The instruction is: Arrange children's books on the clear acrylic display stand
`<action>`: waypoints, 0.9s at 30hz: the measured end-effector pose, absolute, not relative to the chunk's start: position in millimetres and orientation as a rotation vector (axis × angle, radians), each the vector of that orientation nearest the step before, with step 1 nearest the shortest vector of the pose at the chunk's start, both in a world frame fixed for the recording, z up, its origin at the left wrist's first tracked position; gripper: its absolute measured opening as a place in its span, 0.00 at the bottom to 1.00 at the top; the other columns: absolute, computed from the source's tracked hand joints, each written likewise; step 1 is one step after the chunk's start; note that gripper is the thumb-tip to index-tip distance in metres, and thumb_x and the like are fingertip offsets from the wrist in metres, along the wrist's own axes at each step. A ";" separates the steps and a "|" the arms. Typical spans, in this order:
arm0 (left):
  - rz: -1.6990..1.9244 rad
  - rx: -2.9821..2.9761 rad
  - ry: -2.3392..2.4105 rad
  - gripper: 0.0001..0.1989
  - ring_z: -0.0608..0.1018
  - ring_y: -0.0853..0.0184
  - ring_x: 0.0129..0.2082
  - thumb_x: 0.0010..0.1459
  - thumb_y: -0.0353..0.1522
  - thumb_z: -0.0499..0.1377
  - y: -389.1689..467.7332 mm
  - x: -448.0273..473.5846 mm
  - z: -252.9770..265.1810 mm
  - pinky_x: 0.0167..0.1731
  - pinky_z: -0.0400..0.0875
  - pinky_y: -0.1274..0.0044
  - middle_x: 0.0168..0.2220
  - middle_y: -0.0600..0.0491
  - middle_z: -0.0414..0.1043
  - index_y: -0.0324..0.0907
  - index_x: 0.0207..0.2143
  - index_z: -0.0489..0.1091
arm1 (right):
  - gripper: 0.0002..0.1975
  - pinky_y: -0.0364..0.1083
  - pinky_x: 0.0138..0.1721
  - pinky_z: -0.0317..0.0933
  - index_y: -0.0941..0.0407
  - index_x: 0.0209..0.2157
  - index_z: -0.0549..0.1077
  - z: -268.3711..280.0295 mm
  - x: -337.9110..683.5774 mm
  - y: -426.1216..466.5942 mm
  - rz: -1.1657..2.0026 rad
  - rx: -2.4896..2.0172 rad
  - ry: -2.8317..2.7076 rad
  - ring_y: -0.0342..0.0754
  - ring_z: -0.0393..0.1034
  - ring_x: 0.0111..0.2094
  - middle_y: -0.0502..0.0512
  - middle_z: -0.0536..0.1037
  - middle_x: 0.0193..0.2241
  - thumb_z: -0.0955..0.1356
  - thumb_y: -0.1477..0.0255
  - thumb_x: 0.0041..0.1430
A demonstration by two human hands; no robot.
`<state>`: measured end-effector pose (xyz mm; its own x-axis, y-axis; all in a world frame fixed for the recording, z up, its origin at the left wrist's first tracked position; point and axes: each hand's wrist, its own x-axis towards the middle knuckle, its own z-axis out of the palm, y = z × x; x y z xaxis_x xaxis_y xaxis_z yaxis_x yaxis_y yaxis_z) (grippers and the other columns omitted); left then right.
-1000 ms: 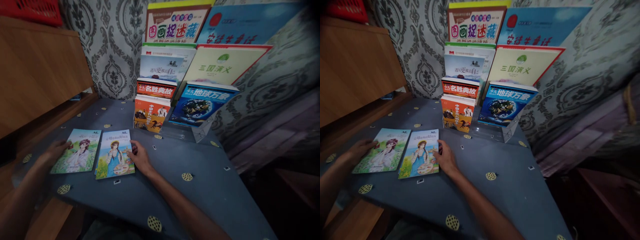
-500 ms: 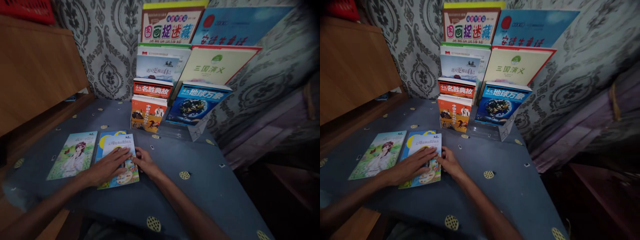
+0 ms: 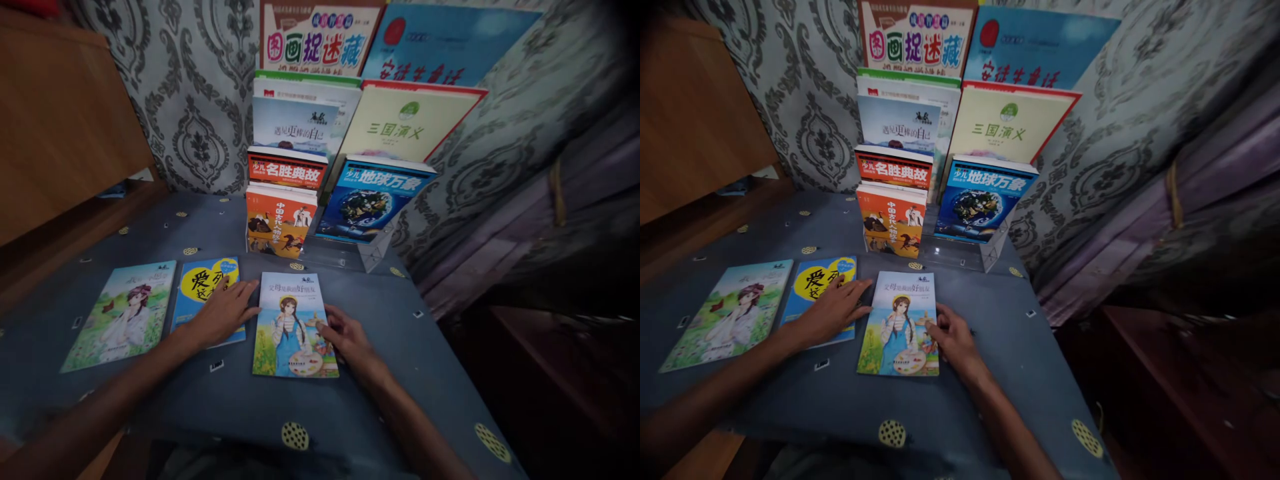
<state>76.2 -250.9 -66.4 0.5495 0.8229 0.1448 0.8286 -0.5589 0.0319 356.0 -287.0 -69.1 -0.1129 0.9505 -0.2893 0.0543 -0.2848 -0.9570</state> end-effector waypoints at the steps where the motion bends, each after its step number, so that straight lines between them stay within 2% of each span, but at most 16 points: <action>1: -0.202 -2.703 -1.457 0.24 0.74 0.54 0.57 0.72 0.43 0.46 -251.3 75.2 -65.2 0.61 0.58 0.57 0.57 0.41 0.72 0.39 0.62 0.59 | 0.34 0.39 0.14 0.47 0.56 0.53 0.71 -70.1 356.9 -286.6 1.487 -1.390 -1.191 0.40 0.58 0.17 0.45 0.70 0.24 0.75 0.57 0.45; 6: -0.143 -2.593 -1.513 0.18 0.77 0.55 0.51 0.72 0.36 0.46 -250.9 66.3 -56.6 0.55 0.63 0.60 0.49 0.43 0.75 0.39 0.59 0.63 | 0.31 0.40 0.14 0.50 0.57 0.54 0.71 -77.7 352.9 -282.4 1.431 -1.400 -1.309 0.41 0.60 0.18 0.46 0.71 0.25 0.72 0.58 0.50; 9: -0.155 -2.630 -1.499 0.17 0.78 0.56 0.48 0.71 0.36 0.47 -253.0 66.5 -55.4 0.53 0.65 0.60 0.47 0.44 0.76 0.41 0.56 0.67 | 0.27 0.42 0.19 0.57 0.58 0.54 0.72 -78.3 354.8 -279.1 1.272 -1.498 -1.509 0.44 0.64 0.20 0.48 0.71 0.25 0.69 0.61 0.54; 12: -0.273 -2.745 -1.398 0.18 0.76 0.56 0.53 0.71 0.39 0.48 -258.5 73.6 -60.6 0.57 0.63 0.60 0.54 0.44 0.74 0.43 0.55 0.68 | 0.20 0.47 0.30 0.65 0.55 0.50 0.75 -71.3 352.2 -275.1 0.780 -1.676 -1.778 0.50 0.71 0.29 0.53 0.76 0.29 0.70 0.66 0.56; 15: -0.323 -2.740 -1.369 0.20 0.75 0.55 0.56 0.70 0.40 0.48 -264.1 81.5 -69.1 0.59 0.62 0.60 0.59 0.41 0.71 0.40 0.56 0.68 | 0.17 0.52 0.44 0.68 0.54 0.52 0.75 -62.0 328.0 -268.6 0.481 -1.576 -1.955 0.55 0.75 0.42 0.61 0.78 0.44 0.67 0.68 0.63; 18: -0.314 -2.698 -1.336 0.19 0.76 0.54 0.54 0.70 0.37 0.48 -267.3 84.2 -76.0 0.59 0.64 0.59 0.56 0.39 0.73 0.37 0.55 0.70 | 0.17 0.56 0.60 0.61 0.54 0.56 0.73 -59.7 284.1 -256.4 0.607 -1.186 -2.148 0.55 0.69 0.58 0.61 0.76 0.54 0.61 0.67 0.70; 20: -0.328 -2.705 -1.280 0.17 0.77 0.55 0.52 0.69 0.34 0.49 -268.2 83.3 -79.3 0.59 0.64 0.59 0.51 0.40 0.77 0.37 0.52 0.72 | 0.20 0.57 0.65 0.55 0.54 0.60 0.70 -62.8 255.9 -244.8 0.709 -1.069 -2.243 0.53 0.64 0.63 0.60 0.73 0.60 0.59 0.63 0.72; 23: -0.379 -2.690 -1.246 0.16 0.78 0.53 0.52 0.68 0.33 0.50 -268.5 81.5 -82.1 0.59 0.64 0.57 0.47 0.41 0.79 0.39 0.49 0.75 | 0.25 0.59 0.68 0.49 0.58 0.61 0.68 -69.9 232.9 -227.0 0.755 -1.077 -2.303 0.55 0.56 0.68 0.64 0.68 0.64 0.59 0.58 0.72; 27: -0.394 -2.675 -1.275 0.18 0.76 0.51 0.55 0.68 0.37 0.51 -267.6 82.3 -82.7 0.59 0.66 0.56 0.52 0.39 0.77 0.37 0.50 0.74 | 0.29 0.61 0.69 0.47 0.62 0.63 0.66 -78.0 243.9 -213.2 0.693 -1.172 -2.234 0.58 0.51 0.70 0.69 0.62 0.67 0.61 0.56 0.70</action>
<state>82.3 -267.6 -82.7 0.6036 0.7390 0.2993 0.7790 -0.6266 -0.0240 243.9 -213.2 -78.0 -0.4908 0.8464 0.2067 0.5808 0.4947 -0.6465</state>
